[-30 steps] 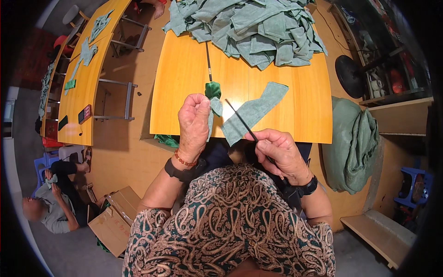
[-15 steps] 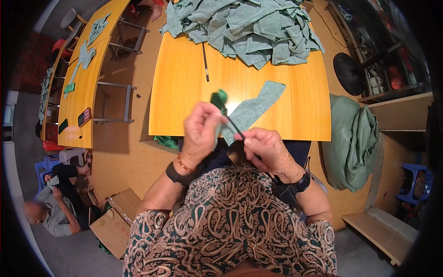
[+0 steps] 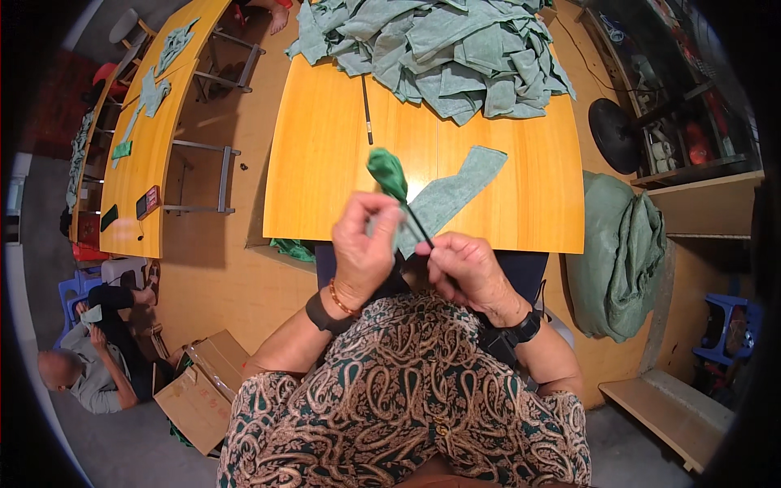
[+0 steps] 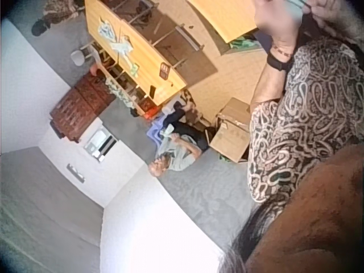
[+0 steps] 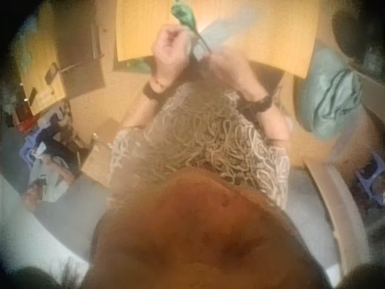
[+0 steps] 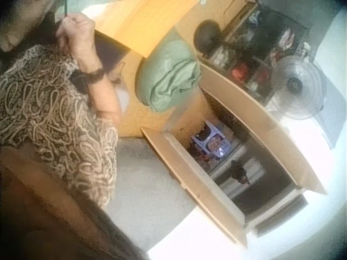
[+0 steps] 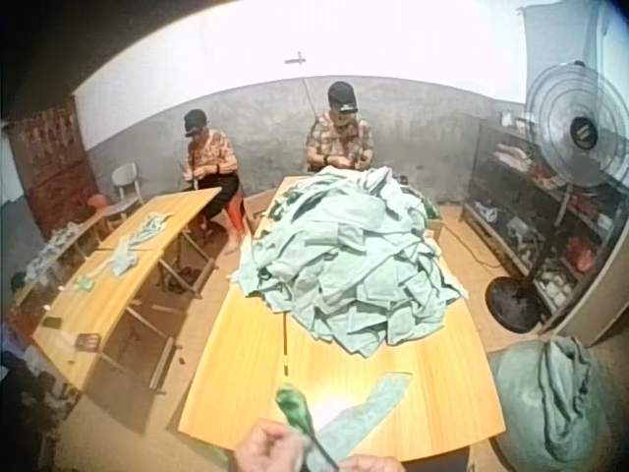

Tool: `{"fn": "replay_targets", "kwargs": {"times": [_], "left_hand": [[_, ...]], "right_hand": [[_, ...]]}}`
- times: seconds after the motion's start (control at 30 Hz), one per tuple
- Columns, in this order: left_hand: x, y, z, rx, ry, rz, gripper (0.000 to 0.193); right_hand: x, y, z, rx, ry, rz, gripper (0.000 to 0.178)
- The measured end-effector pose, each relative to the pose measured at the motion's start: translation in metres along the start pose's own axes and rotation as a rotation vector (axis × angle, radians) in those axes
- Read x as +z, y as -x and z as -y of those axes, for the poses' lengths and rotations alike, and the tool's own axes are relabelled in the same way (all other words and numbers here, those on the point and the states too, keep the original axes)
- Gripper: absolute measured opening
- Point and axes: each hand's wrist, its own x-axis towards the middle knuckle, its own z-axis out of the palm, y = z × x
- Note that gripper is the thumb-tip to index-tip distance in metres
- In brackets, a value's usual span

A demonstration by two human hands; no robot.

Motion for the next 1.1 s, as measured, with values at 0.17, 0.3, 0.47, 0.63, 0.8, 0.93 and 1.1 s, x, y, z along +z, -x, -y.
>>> {"fn": "replay_targets", "kwargs": {"times": [0.17, 0.3, 0.47, 0.63, 0.8, 0.93, 1.1], "left_hand": [[0.0, 0.01, -0.003, -0.058, 0.072, 0.192, 0.011], [-0.016, -0.01, 0.003, -0.351, 0.656, 0.123, 0.033], [-0.004, -0.031, -0.014, -0.476, 0.934, 0.328, 0.042], [-0.003, -0.029, -0.005, -0.452, 0.949, 0.314, 0.019], [0.002, -0.015, 0.0, -0.359, 0.88, 0.198, 0.013], [-0.011, -0.018, 0.003, -0.289, 0.796, 0.176, 0.014], [-0.003, -0.021, -0.014, -0.325, 0.779, 0.141, 0.012]], "right_hand": [[0.007, -0.012, 0.0, -0.218, 0.005, -0.086, 0.021], [0.002, -0.005, 0.005, -0.209, -0.053, 0.034, 0.022], [-0.005, 0.002, 0.011, -0.117, -0.086, 0.134, 0.024], [-0.016, 0.006, 0.005, -0.119, -0.115, 0.127, 0.023], [-0.008, 0.001, -0.007, -0.248, -0.075, -0.053, 0.018], [-0.01, 0.005, -0.004, -0.282, -0.006, -0.052, 0.017], [-0.011, 0.006, 0.0, -0.238, -0.025, 0.005, 0.017]]}}
